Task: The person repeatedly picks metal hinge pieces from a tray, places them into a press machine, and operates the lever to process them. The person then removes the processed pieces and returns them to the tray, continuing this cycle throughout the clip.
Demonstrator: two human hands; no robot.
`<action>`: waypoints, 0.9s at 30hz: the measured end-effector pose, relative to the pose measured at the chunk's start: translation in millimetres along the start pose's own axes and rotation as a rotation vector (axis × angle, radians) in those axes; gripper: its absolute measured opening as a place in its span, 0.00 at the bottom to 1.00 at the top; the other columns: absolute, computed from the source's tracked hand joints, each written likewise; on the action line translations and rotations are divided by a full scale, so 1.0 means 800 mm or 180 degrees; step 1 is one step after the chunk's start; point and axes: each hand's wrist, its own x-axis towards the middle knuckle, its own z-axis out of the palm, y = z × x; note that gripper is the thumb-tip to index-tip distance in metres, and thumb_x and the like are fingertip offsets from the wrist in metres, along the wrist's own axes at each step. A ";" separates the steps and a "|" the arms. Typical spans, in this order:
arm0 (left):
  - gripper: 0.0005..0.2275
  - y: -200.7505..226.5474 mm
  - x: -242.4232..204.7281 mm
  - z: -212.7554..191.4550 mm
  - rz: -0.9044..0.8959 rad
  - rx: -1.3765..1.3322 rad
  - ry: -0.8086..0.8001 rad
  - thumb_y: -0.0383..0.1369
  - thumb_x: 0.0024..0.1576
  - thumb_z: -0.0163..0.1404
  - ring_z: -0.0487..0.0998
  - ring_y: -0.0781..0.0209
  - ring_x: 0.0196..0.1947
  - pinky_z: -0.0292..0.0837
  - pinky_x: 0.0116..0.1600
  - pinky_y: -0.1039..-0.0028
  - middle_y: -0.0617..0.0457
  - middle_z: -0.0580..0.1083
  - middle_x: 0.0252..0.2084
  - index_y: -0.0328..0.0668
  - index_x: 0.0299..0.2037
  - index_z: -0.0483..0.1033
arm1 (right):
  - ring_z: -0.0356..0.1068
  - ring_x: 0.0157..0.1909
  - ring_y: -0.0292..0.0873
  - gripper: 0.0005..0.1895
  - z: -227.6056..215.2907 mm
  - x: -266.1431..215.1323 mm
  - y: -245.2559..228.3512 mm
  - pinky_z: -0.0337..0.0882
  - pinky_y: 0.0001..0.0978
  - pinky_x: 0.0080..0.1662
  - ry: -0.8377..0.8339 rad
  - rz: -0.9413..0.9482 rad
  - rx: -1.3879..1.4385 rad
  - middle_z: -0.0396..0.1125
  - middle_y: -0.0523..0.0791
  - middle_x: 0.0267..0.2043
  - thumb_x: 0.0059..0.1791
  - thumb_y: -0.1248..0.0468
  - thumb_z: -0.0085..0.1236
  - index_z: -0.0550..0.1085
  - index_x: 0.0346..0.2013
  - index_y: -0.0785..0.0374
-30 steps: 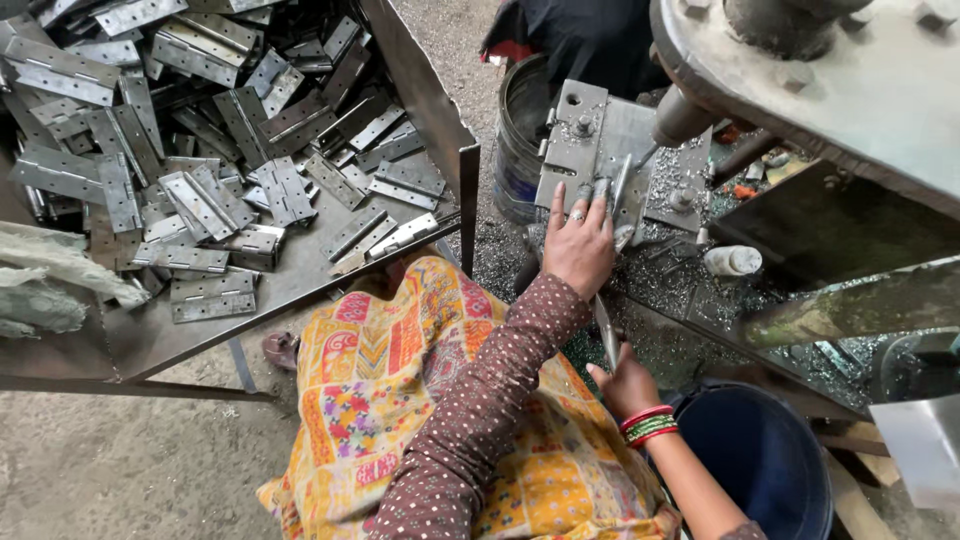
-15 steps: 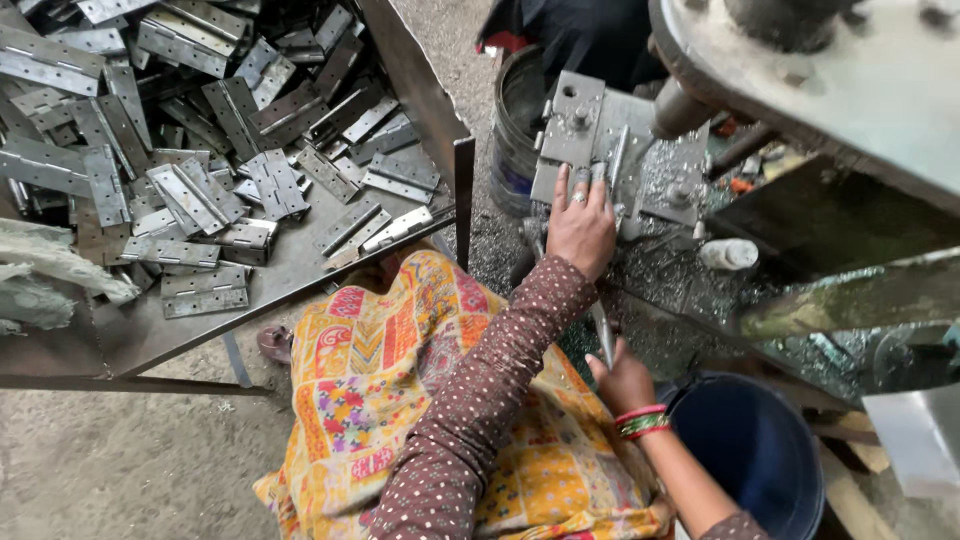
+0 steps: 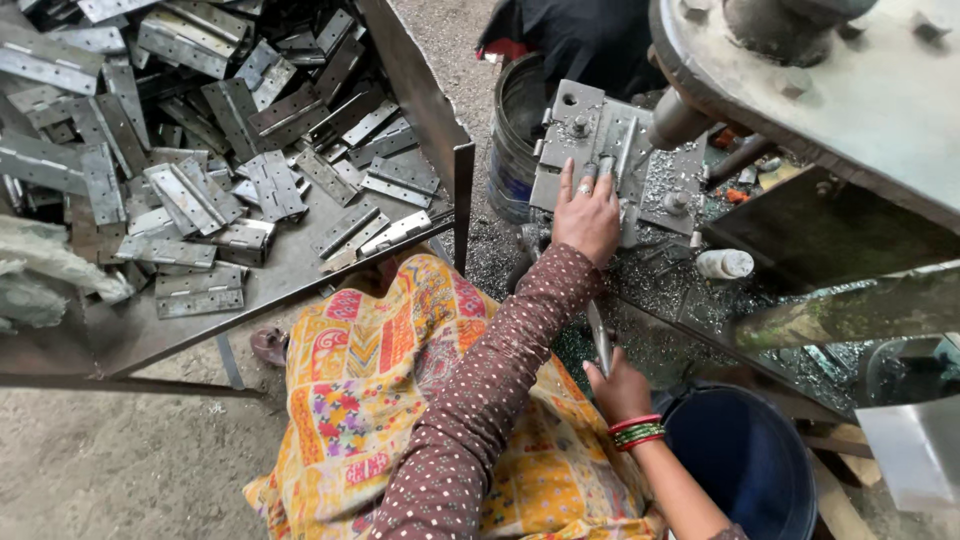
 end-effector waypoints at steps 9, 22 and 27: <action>0.13 -0.010 0.016 -0.013 -0.0057 0.0041 0.0016 0.30 0.59 0.42 0.64 0.48 0.67 0.27 0.74 0.46 0.46 0.65 0.68 0.42 0.47 0.79 | 0.76 0.35 0.61 0.31 -0.082 0.031 -0.001 0.74 0.51 0.39 -0.0396 -0.0307 -0.0238 0.73 0.58 0.29 0.44 0.39 0.62 0.70 0.39 0.66; 0.10 -0.025 0.007 -0.038 0.0107 -0.0231 -0.0080 0.34 0.59 0.44 0.76 0.61 0.54 0.37 0.76 0.46 0.49 0.68 0.63 0.48 0.42 0.80 | 0.74 0.35 0.66 0.31 -0.003 0.016 0.030 0.73 0.55 0.38 -0.0188 0.0040 -0.0154 0.73 0.62 0.31 0.44 0.41 0.61 0.68 0.40 0.68; 0.13 -0.108 -0.067 -0.038 -0.0133 -0.0998 0.1873 0.30 0.58 0.51 0.75 0.57 0.58 0.60 0.75 0.54 0.51 0.74 0.55 0.48 0.53 0.73 | 0.71 0.21 0.54 0.30 -0.113 0.017 -0.015 0.70 0.47 0.28 -0.0689 0.0366 0.0150 0.69 0.56 0.21 0.47 0.41 0.59 0.70 0.39 0.68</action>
